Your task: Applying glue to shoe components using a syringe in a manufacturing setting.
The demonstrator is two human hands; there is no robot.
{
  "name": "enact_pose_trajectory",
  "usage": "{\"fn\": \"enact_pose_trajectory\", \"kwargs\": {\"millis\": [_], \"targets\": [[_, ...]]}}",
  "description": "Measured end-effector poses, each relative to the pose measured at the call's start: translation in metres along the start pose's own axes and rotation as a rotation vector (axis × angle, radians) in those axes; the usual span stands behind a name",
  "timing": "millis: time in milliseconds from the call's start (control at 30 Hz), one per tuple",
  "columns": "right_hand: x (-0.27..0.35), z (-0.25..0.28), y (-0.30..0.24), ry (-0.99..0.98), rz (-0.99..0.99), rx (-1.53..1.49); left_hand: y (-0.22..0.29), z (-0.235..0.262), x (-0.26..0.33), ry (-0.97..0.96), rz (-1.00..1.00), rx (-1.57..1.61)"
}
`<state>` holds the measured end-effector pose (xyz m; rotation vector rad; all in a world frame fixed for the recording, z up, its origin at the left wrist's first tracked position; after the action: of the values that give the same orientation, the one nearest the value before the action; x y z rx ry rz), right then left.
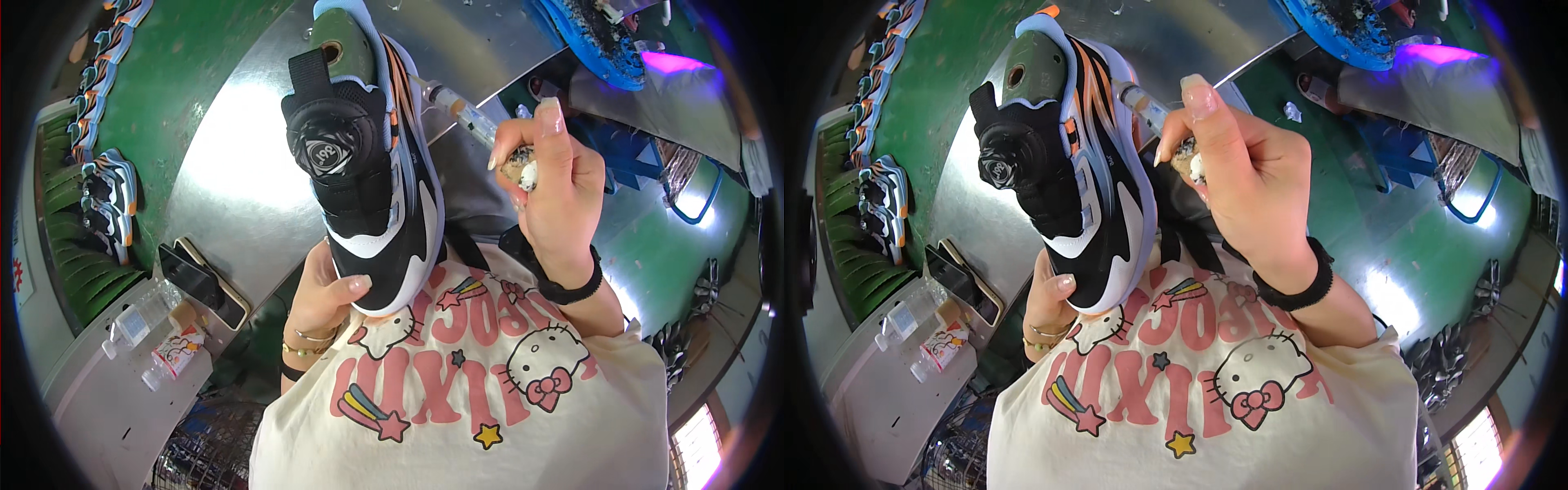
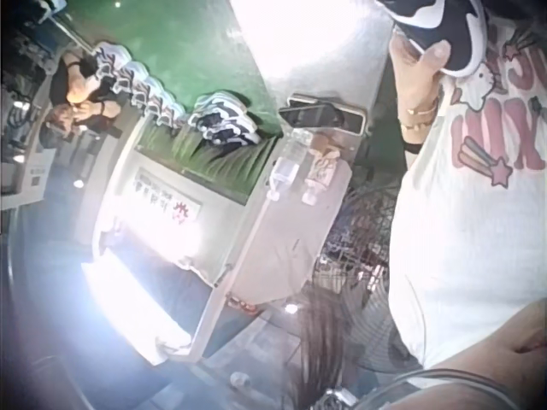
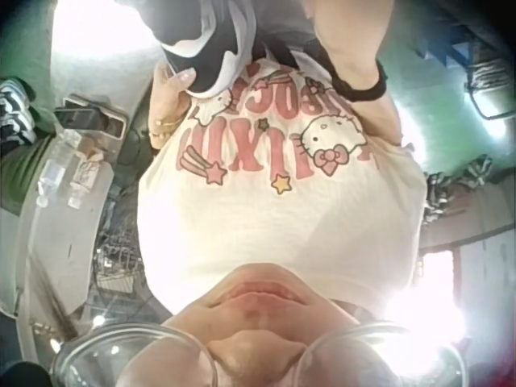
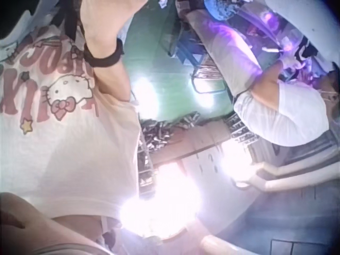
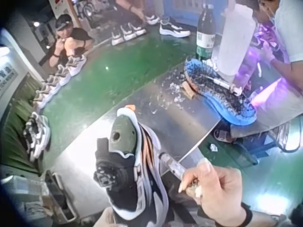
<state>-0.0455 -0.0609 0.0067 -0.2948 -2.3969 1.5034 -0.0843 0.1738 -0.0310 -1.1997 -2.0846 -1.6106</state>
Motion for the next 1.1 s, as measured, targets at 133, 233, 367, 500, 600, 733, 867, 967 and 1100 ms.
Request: {"fn": "enact_pose_trajectory", "kwargs": {"millis": [133, 233, 367, 500, 600, 733, 867, 967, 1100], "targets": [[0.005, -0.003, -0.005, 0.013, -0.023, 0.008, 0.003, -0.009, -0.006, -0.027, -0.065, -0.005], [0.01, 0.003, -0.013, 0.008, -0.041, 0.013, 0.004, -0.016, -0.017, -0.088, -0.104, 0.012], [0.025, 0.011, -0.028, -0.045, -0.095, 0.052, -0.005, -0.022, -0.031, -0.229, -0.038, 0.12], [0.038, 0.022, -0.042, -0.185, 0.11, 0.044, -0.006, -0.041, -0.05, -0.322, -0.017, 0.183], [0.045, 0.037, -0.054, -0.233, 0.073, 0.086, -0.017, -0.045, -0.063, -0.463, 0.091, 0.229], [0.049, 0.047, -0.055, -0.192, 0.152, 0.143, -0.009, -0.057, -0.076, -0.582, 0.185, 0.275], [0.057, 0.054, -0.062, -0.099, 0.14, 0.131, -0.009, -0.063, -0.087, -0.7, 0.158, 0.273], [0.058, 0.059, -0.07, -0.183, 0.175, 0.169, -0.005, -0.071, -0.096, -0.743, 0.148, 0.263], [0.06, 0.065, -0.082, -0.231, 0.149, 0.161, 0.009, -0.091, -0.11, -0.767, 0.048, 0.254]]}}
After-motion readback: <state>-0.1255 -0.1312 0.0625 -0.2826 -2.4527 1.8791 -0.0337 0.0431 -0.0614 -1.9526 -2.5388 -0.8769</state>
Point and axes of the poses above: each hand's wrist, its own x-axis away from the middle knuckle, its own z-axis out of the back of the hand, y = z × x, the point moved 2 cm from there along -x, towards the middle knuckle, and after that the axes turned 14 degrees about -x, right-handed, at the moved point
